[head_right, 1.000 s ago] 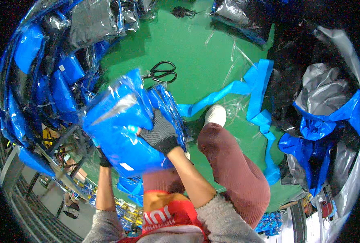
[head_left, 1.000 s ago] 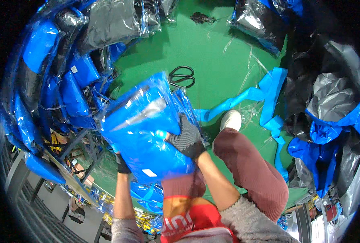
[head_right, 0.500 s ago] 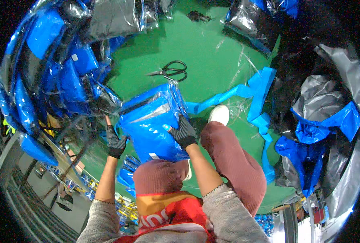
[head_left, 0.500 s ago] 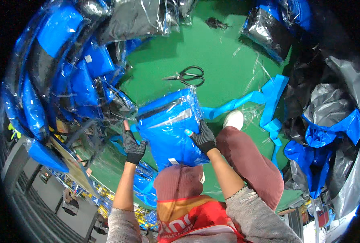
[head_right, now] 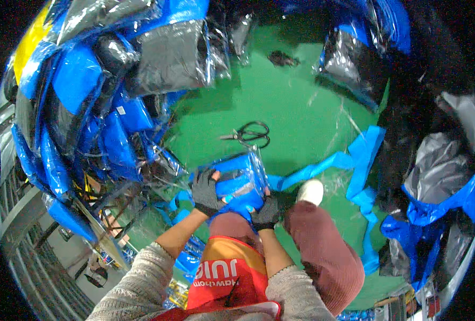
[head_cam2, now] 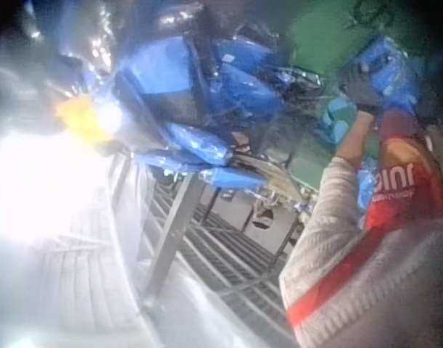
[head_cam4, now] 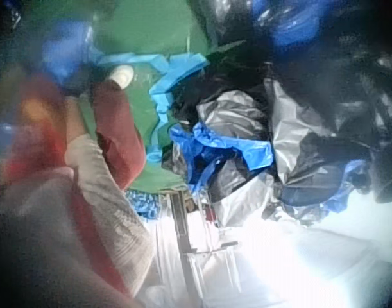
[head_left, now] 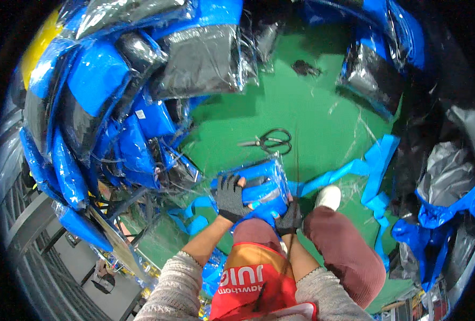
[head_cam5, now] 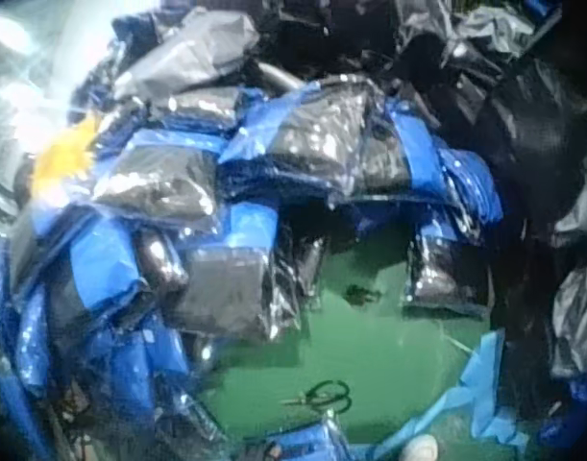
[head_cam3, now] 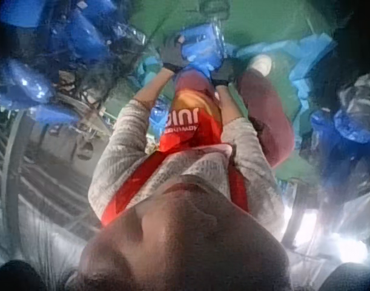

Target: The person gathers several plastic-wrapped packages on a green floor, wraps them together with a blue strap, ties the strap, and uses scissors to trim the excess. The person repeats this bundling process multiple times, stacking the finished bundles.

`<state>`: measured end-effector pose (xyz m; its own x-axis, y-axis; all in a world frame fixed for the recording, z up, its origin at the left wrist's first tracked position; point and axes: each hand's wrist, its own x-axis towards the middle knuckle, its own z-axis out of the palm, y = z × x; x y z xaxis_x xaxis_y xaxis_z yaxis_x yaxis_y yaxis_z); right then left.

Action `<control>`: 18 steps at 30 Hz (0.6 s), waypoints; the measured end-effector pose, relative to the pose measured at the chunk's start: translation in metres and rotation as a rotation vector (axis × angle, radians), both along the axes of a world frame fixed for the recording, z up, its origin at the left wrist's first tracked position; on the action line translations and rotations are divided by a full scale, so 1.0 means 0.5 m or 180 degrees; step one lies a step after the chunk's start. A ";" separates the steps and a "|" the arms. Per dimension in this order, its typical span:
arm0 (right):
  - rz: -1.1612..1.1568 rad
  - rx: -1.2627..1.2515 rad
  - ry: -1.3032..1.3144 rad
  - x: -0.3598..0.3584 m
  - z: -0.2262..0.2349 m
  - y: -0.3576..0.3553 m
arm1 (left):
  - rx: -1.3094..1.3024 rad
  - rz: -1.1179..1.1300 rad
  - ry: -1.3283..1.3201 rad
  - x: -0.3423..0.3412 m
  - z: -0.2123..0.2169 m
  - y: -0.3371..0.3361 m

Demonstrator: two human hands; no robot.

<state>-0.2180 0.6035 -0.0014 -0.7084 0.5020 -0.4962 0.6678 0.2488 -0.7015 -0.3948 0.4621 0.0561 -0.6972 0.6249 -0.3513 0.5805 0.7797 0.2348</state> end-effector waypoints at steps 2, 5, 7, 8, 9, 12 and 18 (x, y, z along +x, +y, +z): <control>-0.0147 -0.0180 0.0000 -0.012 -0.017 0.003 | 0.0240 0.0077 0.0159 0.000 -0.016 0.004; -0.0181 -0.0123 0.0295 -0.018 -0.022 -0.001 | 0.0362 0.0469 -0.0112 0.017 -0.036 -0.006; -0.0270 -0.0112 0.0006 -0.018 -0.027 -0.010 | 0.0343 0.0539 -0.0260 0.025 -0.052 -0.022; -0.0427 -0.0219 -0.0169 -0.017 -0.032 -0.016 | 0.0370 0.0545 -0.0274 0.028 -0.061 -0.029; -0.0224 0.0106 -0.0032 -0.015 -0.037 -0.021 | 0.0535 0.0560 -0.0244 0.028 -0.071 -0.035; -0.0041 0.0275 -0.0048 -0.010 -0.043 -0.026 | 0.0164 0.0447 -0.0374 0.022 -0.090 -0.037; 0.1596 -0.0483 -0.2310 -0.090 0.025 0.058 | 0.0086 0.0835 -0.0858 -0.029 0.018 -0.019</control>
<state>-0.2631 0.6324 0.0110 -0.3127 0.1101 -0.9434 0.7977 0.5697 -0.1979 -0.4096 0.4524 0.0653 -0.7195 0.4488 -0.5299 0.2765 0.8851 0.3743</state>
